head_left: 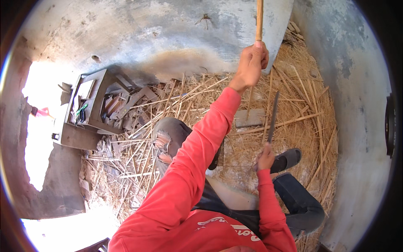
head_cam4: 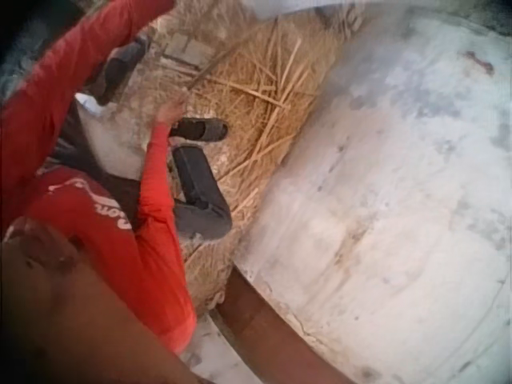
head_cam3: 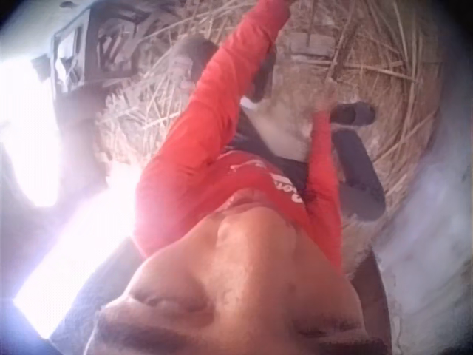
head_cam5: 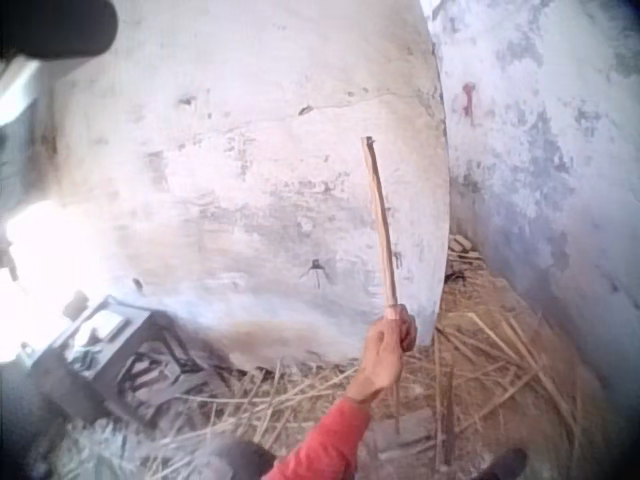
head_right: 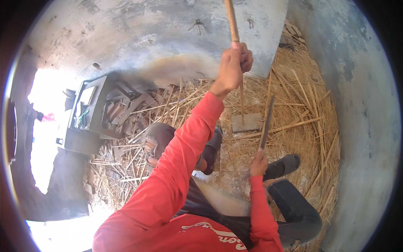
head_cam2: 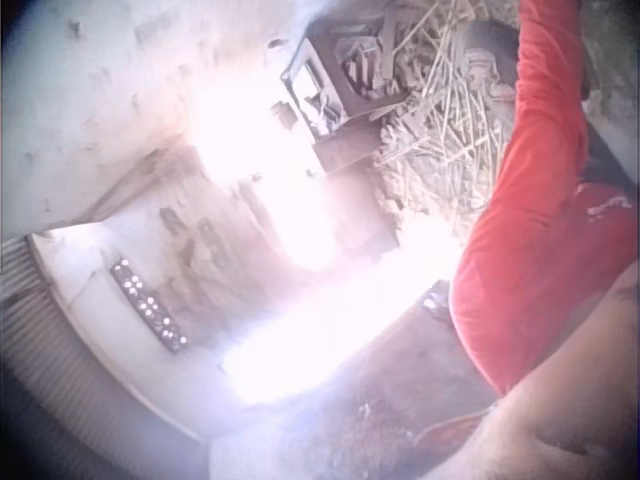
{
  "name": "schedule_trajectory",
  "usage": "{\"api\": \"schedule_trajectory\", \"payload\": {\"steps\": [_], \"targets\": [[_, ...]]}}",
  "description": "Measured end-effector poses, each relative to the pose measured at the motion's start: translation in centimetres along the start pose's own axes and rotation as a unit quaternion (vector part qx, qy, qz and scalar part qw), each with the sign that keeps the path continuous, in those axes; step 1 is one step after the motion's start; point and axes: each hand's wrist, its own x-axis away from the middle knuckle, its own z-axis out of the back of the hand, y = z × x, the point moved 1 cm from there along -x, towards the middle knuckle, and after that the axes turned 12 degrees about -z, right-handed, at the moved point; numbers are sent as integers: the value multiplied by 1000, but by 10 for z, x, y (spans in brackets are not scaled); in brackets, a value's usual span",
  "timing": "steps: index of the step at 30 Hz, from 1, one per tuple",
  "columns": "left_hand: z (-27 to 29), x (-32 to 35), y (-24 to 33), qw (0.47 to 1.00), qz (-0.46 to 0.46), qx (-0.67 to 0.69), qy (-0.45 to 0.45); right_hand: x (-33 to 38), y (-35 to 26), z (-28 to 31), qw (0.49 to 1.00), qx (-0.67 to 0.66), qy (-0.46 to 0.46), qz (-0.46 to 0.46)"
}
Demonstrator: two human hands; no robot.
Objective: The person uses a blade and then a smaller green-handled tool to shave and smooth the surface of a long, thin wooden stick while sitting on a floor covered in straw.
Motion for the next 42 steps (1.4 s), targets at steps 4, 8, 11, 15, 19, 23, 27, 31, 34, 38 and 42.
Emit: {"api": "schedule_trajectory", "payload": {"steps": [4, 8, 11, 15, 19, 23, 27, 31, 34, 38, 42], "targets": [[6, -2, -2, 999, 13, 18, 34, 63, -144, -7, 982, -138, -55, 116], [-1, 2, -4, 998, 41, 48, 21, 103, -187, -16, 946, -228, -50, 225], [-9, 4, -4, 991, 83, 104, -12, 92, -123, -19, 943, -211, -59, 249], [-8, 2, -11, 993, 96, 73, -20, 54, 39, -16, 995, 98, -9, 11], [6, -7, -17, 989, 98, 105, -19, 58, 44, -3, 982, 92, -25, -163], [19, -8, -13, 993, 101, 67, 3, 76, -126, -11, 990, -82, -110, 40], [30, -12, -18, 994, 98, 56, 6, 105, -223, -14, 930, -283, -114, 205], [23, -15, -26, 992, 101, 79, 10, 60, -70, -24, 957, -135, -25, 256], [24, -15, -27, 991, 102, 90, 8, 55, 4, -23, 985, 59, -67, -146], [15, -15, -26, 992, 94, 87, 14, 45, -67, -13, 998, -39, -14, -45], [9, -17, -26, 994, 82, 66, -3, 70, -187, -10, 965, -217, -92, 115]]}}
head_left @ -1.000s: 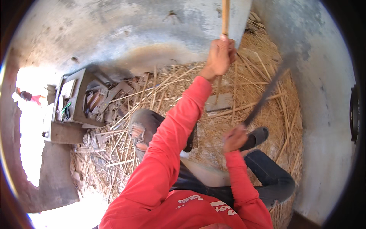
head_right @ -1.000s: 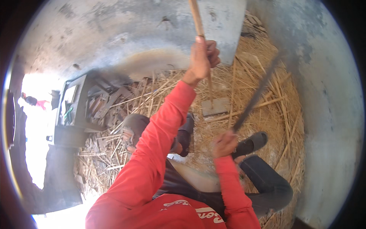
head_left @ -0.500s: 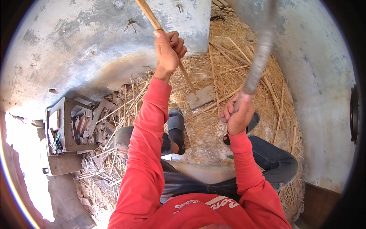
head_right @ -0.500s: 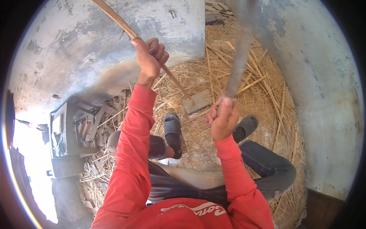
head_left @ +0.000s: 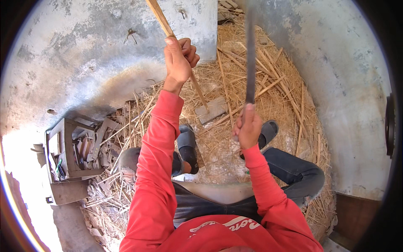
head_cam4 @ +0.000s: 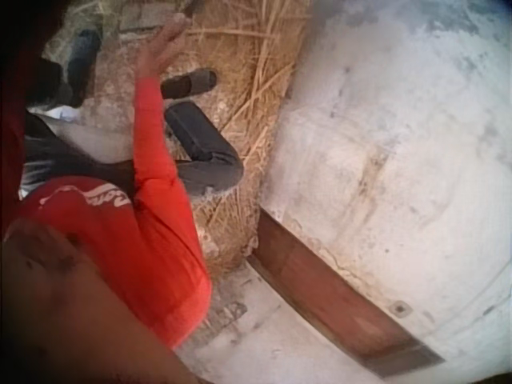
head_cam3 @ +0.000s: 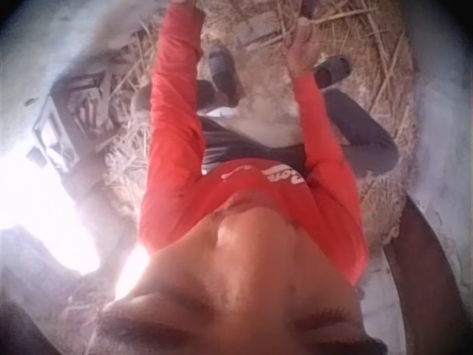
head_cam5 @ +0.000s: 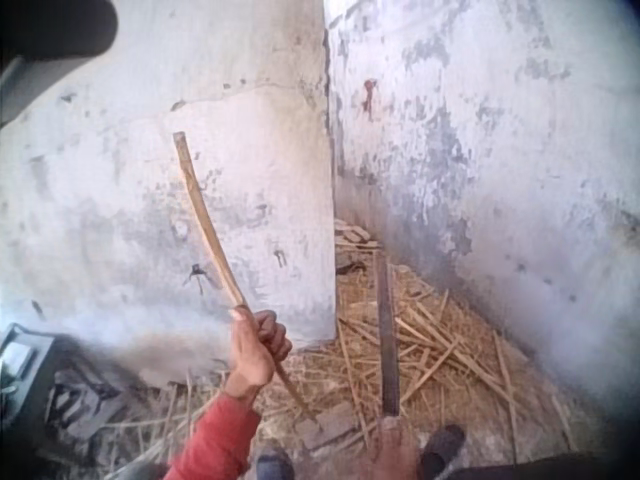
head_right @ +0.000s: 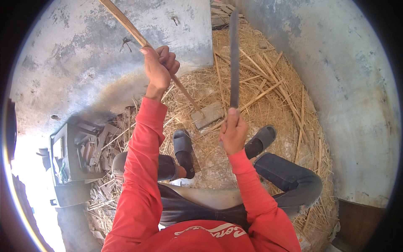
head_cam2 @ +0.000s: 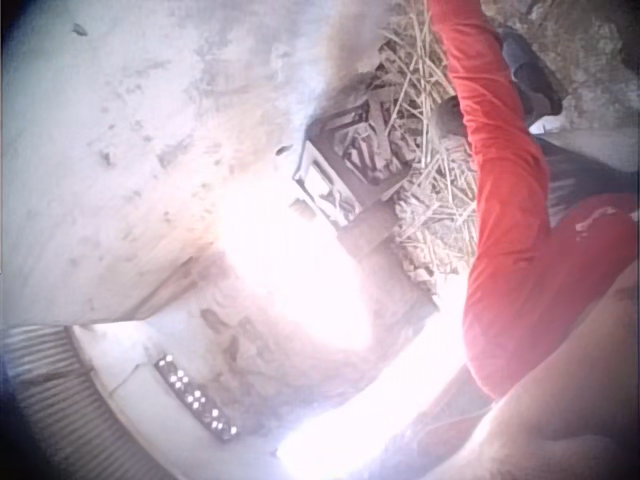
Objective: The person uses a blade and then a smaller green-handled tool to shave and smooth the surface of a long, thin wooden stick while sitting on a floor covered in straw.
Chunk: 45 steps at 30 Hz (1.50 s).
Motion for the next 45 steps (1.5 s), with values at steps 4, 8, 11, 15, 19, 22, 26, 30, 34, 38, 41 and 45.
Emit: {"api": "schedule_trajectory", "payload": {"steps": [4, 8, 11, 15, 19, 22, 26, 30, 34, 38, 41, 45], "targets": [[-4, -4, -4, 1000, 20, 3, -1, -5, 83, 36, 965, 184, 48, 182], [-1, -4, -4, 1000, 17, 14, 4, 23, 212, 76, 933, 346, 74, -63], [6, -5, -2, 1000, 10, 2, 14, 21, 184, 65, 890, 425, 53, -159], [1, -1, 3, 999, 10, -42, 4, -8, 89, 15, 983, 182, 14, -16], [-2, -3, -2, 1000, 2, -20, 9, 1, 65, -9, 990, -25, -47, 130], [-6, -6, -3, 1000, 1, -2, 7, 11, 184, 42, 971, 208, 55, 107], [2, -2, -2, 1000, -3, 1, 21, 16, 225, 74, 899, 385, 71, -197], [5, -2, 3, 999, -24, -9, 34, 1, 164, 42, 939, 328, 46, -96], [5, -1, -1, 1000, -14, -17, 16, 8, 171, 38, 969, 237, 57, 29], [-1, -4, -1, 1000, -9, -8, 23, 17, 281, 86, 867, 464, 98, 149], [4, -3, -1, 999, -14, -3, 38, 12, 262, 84, 876, 362, 56, -314], [14, -2, 4, 998, -15, -11, 52, 24, 189, 41, 936, 337, 99, 7]]}}
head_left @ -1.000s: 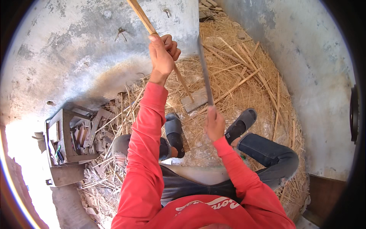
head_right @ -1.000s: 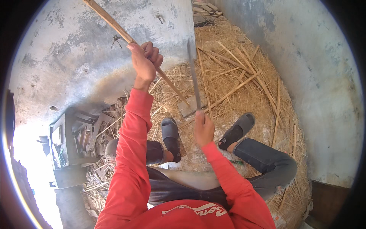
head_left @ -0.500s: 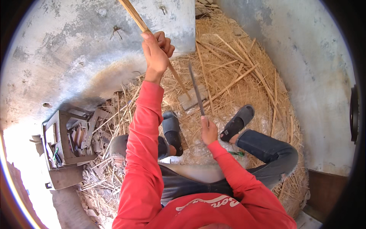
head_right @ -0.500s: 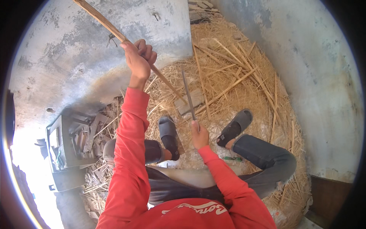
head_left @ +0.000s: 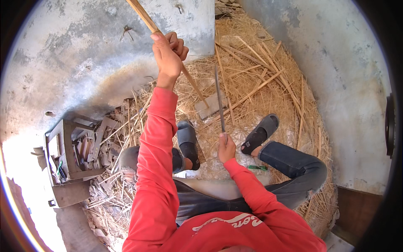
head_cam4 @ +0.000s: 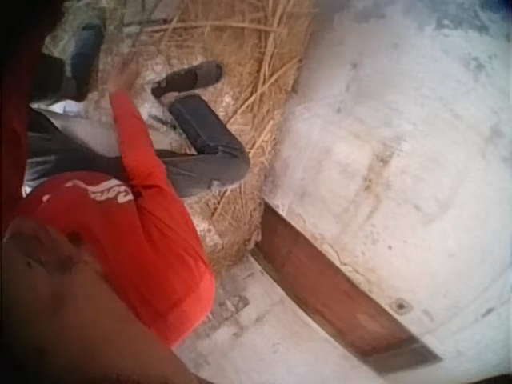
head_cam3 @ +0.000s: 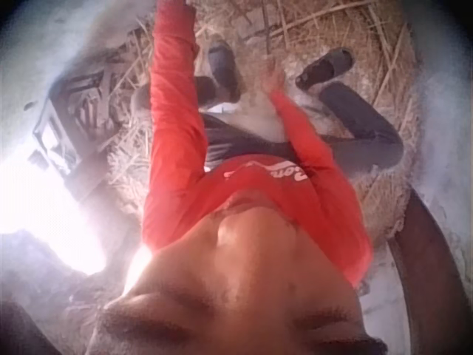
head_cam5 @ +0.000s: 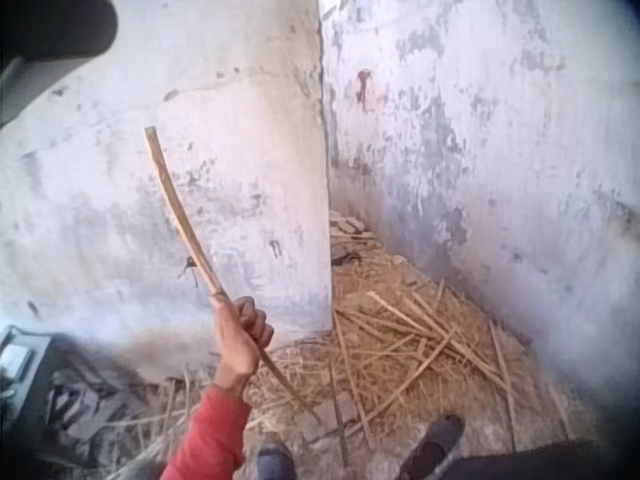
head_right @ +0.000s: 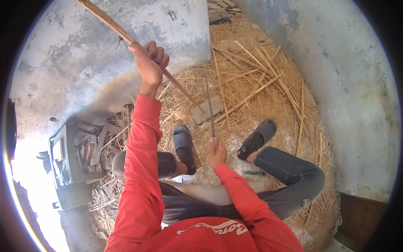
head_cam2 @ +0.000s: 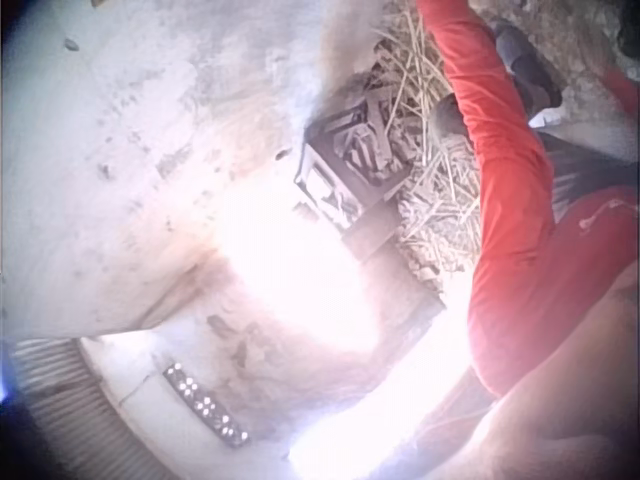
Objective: The person uses a blade and then a smaller green-handled tool to shave and smooth the surface of a long, thin wooden stick while sitting on a floor covered in straw.
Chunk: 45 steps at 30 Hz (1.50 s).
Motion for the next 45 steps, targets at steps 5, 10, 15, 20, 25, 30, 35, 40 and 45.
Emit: {"api": "schedule_trajectory", "payload": {"steps": [5, 10, 15, 20, 25, 30, 35, 40, 45], "targets": [[-12, -1, -2, 1000, 9, -7, -9, -6, 72, -10, 996, 64, 39, 52], [-7, 4, -3, 1000, 0, 4, 13, -10, 90, -11, 994, 93, -30, -44], [0, 2, -2, 1000, 8, 1, 4, -15, 105, -15, 987, 144, -3, -69], [-3, 6, 0, 1000, 8, 3, 12, -28, 61, -5, 995, 99, -1, -3], [-13, 3, 0, 1000, -4, -15, 2, -28, 87, -4, 988, 133, -27, -70], [-8, 3, 0, 1000, -2, -16, 9, -21, 112, 2, 986, 146, -23, -76], [-2, 3, -1, 1000, 11, -14, 12, -28, 120, -1, 981, 169, -26, -95], [-1, 2, 1, 1000, 3, -9, 21, -27, 115, -2, 982, 176, -14, -72], [1, 4, 0, 1000, 6, -15, 2, -15, 109, -2, 982, 167, -1, -84]]}}
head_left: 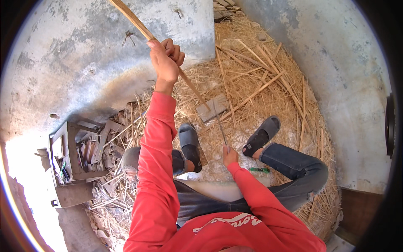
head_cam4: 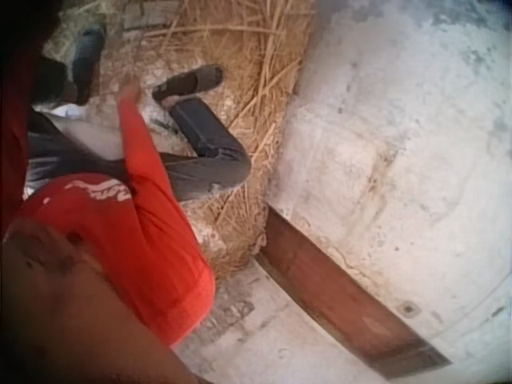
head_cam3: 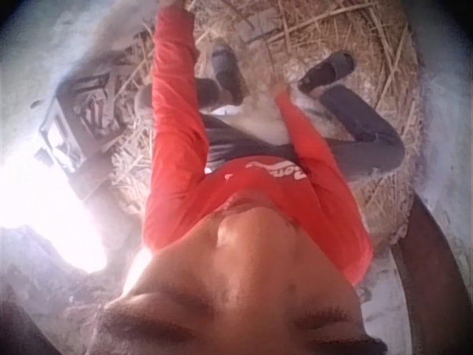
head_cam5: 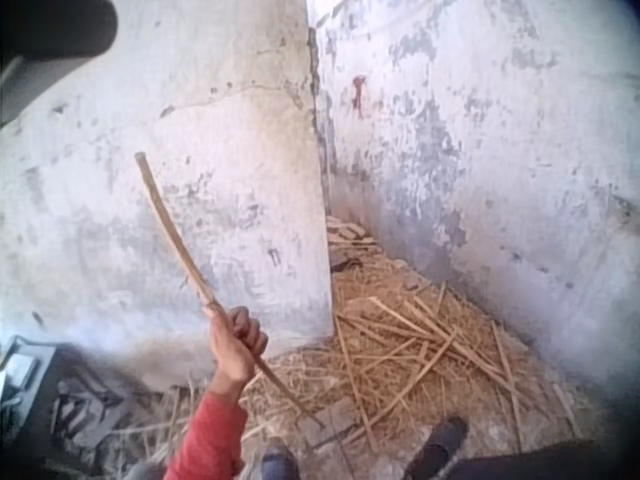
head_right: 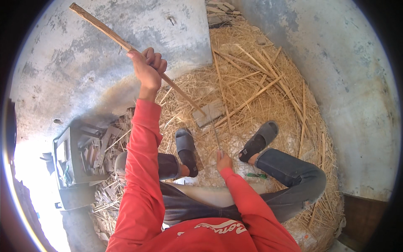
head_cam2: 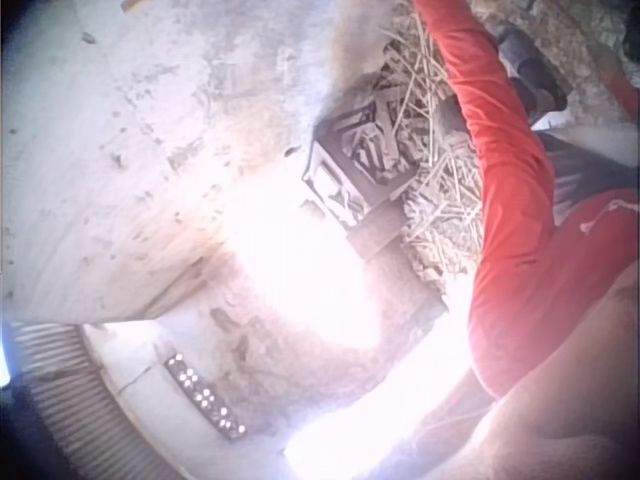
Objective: The person uses a blade and then a smaller green-handled tool to shave and smooth the surface of a long, thin wooden stick while sitting on a floor covered in straw.
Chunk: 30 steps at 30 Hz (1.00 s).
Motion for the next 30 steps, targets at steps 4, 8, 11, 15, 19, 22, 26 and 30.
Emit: {"api": "schedule_trajectory", "payload": {"steps": [4, 8, 11, 15, 19, 22, 26, 30], "targets": [[-3, 0, 1, 1000, -1, -1, -2, 1, -1, 1, 1000, -8, 8, 9], [-3, -3, 1, 1000, 5, 11, -2, -9, -4, 0, 1000, 6, 6, -13], [-1, 3, 1, 1000, 7, 10, 5, -1, -1, 3, 1000, -12, 5, -1], [6, -3, -1, 995, 30, 97, -13, -14, -1, 2, 1000, 19, -2, 5], [11, 4, 6, 989, 54, 117, -78, -24, -16, 15, 998, 9, -52, -16], [17, 8, 12, 976, 124, 144, -104, -12, -95, 61, 993, -98, 16, 64], [30, 15, 9, 918, 154, 297, -214, 26, -189, 141, 919, -369, -64, 125], [27, 10, 5, 913, 167, 291, -231, 52, -158, 131, 845, -481, -108, 207]]}}
